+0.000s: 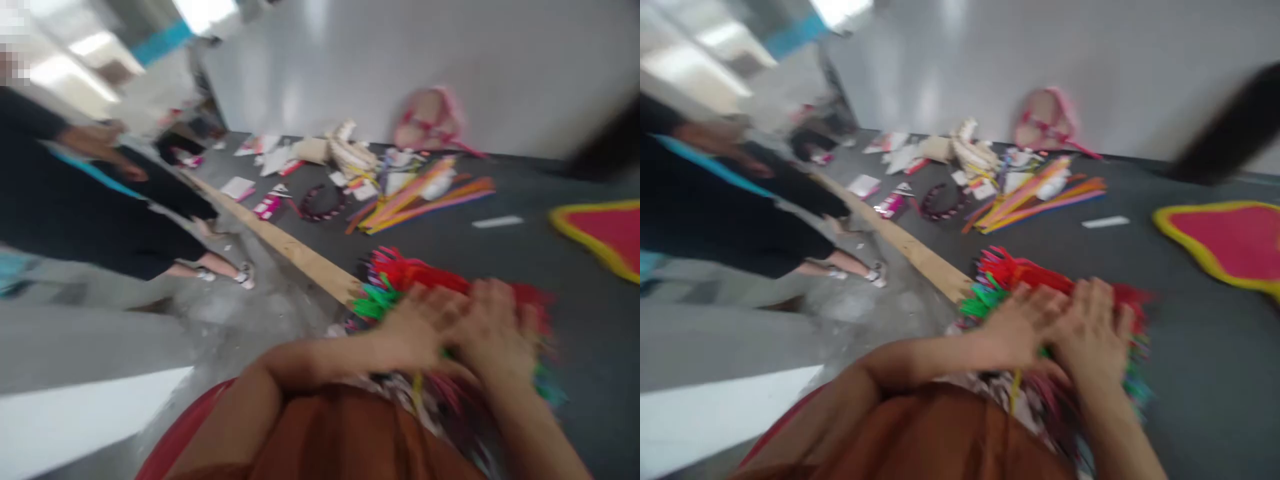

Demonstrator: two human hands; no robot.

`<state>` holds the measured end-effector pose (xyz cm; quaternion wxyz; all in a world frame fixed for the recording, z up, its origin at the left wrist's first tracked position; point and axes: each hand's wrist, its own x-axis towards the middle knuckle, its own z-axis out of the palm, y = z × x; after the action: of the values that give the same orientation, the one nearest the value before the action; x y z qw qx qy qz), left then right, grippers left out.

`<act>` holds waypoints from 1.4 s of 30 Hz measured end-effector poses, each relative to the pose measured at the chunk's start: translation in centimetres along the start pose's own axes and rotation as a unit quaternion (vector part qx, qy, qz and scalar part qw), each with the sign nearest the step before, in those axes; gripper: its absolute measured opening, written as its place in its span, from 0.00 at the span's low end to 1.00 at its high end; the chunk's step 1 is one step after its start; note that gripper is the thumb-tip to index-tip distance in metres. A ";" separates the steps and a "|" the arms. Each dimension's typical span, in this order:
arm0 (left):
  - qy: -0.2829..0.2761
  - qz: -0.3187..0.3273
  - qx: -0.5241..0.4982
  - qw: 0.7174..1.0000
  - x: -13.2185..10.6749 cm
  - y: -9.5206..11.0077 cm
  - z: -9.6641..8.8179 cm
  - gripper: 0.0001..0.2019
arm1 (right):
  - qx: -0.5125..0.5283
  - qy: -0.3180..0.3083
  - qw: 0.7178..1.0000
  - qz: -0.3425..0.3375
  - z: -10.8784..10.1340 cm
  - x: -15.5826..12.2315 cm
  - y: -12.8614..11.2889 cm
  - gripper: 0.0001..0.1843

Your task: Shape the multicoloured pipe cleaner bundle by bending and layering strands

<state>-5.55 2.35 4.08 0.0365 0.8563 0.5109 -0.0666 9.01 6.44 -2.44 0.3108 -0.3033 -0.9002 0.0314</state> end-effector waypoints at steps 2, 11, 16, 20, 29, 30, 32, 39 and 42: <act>0.005 -0.039 -0.002 0.999 -0.5 -2.6 2.3 0.37 | -0.101 -0.018 0.978 0.184 0.0 0.2 -0.1 0.34; 0.088 -0.057 -0.009 0.994 -0.2 -4.4 4.8 0.29 | -0.187 -0.187 0.910 0.321 -5.8 -2.3 3.3 0.29; 0.104 -0.057 -0.028 0.993 0.0 -4.2 4.8 0.29 | -0.272 0.008 0.902 0.334 -12.2 -1.0 -0.4 0.32; 0.106 -0.036 -0.048 0.993 0.0 -4.8 5.3 0.27 | -0.107 -0.033 0.989 0.092 -6.4 2.1 -7.7 0.33; 0.131 -0.040 -0.055 0.989 0.2 -4.7 5.4 0.30 | -0.099 -0.184 0.942 0.261 -0.7 -2.1 -5.3 0.49; 0.137 -0.039 -0.062 0.988 0.2 -4.7 5.4 0.31 | -0.108 -0.187 0.939 0.268 -1.6 -3.3 -4.6 0.47; 0.138 -0.036 -0.072 0.987 0.2 -4.7 5.2 0.31 | -0.104 -0.189 0.941 0.260 -3.5 -5.0 -3.2 0.42; 0.149 0.042 -0.052 0.987 -0.2 -4.2 2.6 0.23 | -0.056 0.063 0.971 0.224 -10.2 -5.4 -2.6 0.23; 0.143 0.033 -0.054 0.988 -1.3 -3.5 0.7 0.20 | -0.068 0.107 0.980 0.156 -10.8 -4.3 -4.3 0.22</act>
<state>-9.33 2.77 3.61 0.0112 0.8700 0.4855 0.0858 15.66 -0.97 4.97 0.3750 -0.4623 -0.8034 -0.0145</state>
